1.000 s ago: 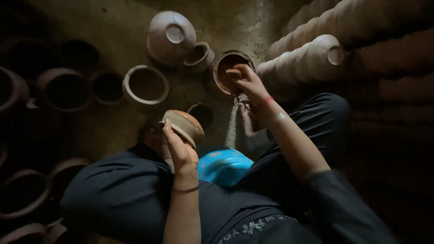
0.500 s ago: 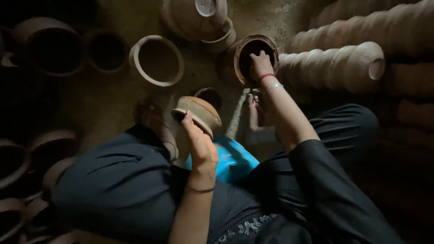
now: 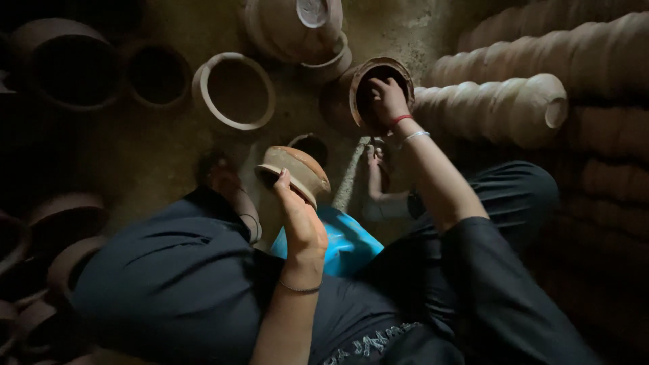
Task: The person sits on the floor and repeatedly picks up small clay pots, dips a sponge into a container of glaze, and applies the glaze to the exterior of each pot. Finished pots are placed aside in a growing pile.
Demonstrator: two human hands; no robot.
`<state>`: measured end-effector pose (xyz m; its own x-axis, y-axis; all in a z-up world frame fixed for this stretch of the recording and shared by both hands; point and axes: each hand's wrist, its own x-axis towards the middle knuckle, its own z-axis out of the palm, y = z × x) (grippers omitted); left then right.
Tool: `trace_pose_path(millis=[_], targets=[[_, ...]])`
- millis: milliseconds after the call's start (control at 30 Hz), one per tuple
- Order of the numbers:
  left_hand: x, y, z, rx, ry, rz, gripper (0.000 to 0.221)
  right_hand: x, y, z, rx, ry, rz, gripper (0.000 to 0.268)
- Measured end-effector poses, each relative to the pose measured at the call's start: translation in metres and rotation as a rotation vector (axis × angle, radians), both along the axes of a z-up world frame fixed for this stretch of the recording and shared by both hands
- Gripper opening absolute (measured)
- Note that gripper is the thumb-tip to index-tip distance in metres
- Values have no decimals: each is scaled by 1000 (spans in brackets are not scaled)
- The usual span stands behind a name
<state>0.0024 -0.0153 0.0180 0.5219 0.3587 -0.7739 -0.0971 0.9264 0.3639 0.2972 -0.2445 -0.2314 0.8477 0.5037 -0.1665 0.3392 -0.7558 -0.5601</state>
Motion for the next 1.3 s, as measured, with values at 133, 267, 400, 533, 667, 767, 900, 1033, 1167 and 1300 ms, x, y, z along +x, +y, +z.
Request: trace_pose_path(millis=[133,267,400,533,667,767,900,1033,1167,1300], targets=[[-2,-3,-2,-2,18,-7,73,0,-6,59,226,289,-99,50],[-3,-8,-5,-1,3,-3,70,4,3,124,320,750,-434,26],[-5,-10,-9,1,4,-17,69,3,11,149,202,659,-378,15],[-5,-12,-12,71,4,-34,63,6,16,134,60,476,-372,16],[-9,-11,-11,77,52,-86,60,12,7,108,-161,154,-153,21],[-7,-9,-7,94,49,-100,60,16,3,95,-219,-5,-59,22],[-7,-6,-3,78,54,-120,60,11,5,94,-244,-52,-102,21],[-6,-5,-2,77,39,-107,60,8,7,98,-166,-50,-162,21],[-6,-5,-4,106,2,-94,60,2,8,107,102,324,-299,34],[-8,-4,-6,115,-9,-109,59,-9,-5,113,312,570,-331,54]])
